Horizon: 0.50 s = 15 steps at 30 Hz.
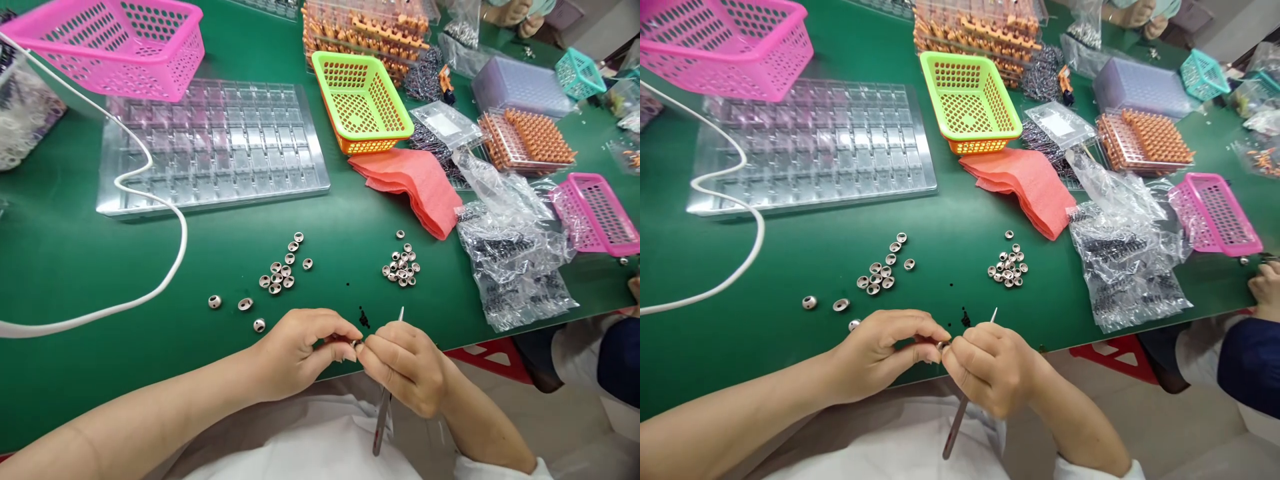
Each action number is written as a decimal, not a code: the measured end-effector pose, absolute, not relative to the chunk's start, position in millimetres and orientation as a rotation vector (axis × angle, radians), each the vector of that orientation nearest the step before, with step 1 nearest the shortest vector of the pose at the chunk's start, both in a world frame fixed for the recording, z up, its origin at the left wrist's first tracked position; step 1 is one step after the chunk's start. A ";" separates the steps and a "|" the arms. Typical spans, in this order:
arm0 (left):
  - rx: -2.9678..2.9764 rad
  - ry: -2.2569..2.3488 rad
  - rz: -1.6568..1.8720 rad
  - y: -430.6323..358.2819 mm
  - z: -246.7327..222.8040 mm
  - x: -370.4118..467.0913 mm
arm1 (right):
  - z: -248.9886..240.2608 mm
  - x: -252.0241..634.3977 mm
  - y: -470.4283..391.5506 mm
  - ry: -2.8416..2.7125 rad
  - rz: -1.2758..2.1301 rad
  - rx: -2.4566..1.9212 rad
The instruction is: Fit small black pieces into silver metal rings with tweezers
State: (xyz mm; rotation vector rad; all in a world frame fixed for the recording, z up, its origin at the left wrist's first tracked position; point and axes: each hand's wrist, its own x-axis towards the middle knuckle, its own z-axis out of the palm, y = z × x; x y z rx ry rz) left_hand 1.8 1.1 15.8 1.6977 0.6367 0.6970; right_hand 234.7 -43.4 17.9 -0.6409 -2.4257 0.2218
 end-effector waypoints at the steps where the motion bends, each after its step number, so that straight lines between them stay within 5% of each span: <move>1: 1.682 0.644 0.689 1.3 16.2 1.6 | 18.5 233.6 -43.0 -2.391 0.192 -0.640; 15: 1.734 0.622 0.739 -1.1 13.6 3.5 | 23.9 232.3 -44.7 -2.404 0.258 -0.642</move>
